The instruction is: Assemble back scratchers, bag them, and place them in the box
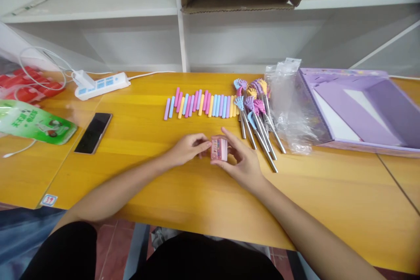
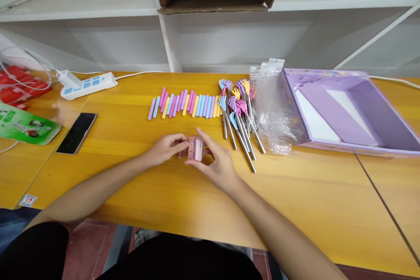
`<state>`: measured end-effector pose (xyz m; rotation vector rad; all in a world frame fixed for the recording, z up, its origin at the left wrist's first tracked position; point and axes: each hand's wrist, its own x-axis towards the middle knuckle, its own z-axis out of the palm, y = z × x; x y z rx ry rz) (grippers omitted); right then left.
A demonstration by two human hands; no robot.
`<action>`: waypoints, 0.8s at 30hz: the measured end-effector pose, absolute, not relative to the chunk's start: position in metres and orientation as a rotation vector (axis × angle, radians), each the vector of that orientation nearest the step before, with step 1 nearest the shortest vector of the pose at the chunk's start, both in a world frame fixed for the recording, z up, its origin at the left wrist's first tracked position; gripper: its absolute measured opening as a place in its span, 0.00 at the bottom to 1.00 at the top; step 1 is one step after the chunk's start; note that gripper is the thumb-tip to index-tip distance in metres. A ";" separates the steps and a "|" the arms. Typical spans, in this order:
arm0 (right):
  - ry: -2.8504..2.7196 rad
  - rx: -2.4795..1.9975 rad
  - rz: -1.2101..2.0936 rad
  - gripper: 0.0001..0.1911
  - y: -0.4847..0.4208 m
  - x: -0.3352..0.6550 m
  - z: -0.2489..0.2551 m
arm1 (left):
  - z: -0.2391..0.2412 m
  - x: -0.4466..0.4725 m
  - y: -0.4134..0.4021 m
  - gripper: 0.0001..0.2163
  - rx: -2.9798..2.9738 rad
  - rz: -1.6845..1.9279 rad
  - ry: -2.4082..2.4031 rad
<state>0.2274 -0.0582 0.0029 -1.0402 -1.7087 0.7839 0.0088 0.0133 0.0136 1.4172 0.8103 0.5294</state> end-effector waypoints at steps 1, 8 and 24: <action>-1.692 -1.049 0.766 0.39 -0.059 0.228 0.005 | 0.014 0.009 0.013 0.22 1.315 0.499 0.765; -1.678 -1.049 0.894 0.34 -0.058 0.227 0.009 | 0.007 0.015 -0.001 0.27 1.014 0.529 0.671; -2.050 -1.390 0.201 0.35 -0.063 0.208 -0.004 | 0.016 0.023 -0.021 0.14 1.556 0.713 1.124</action>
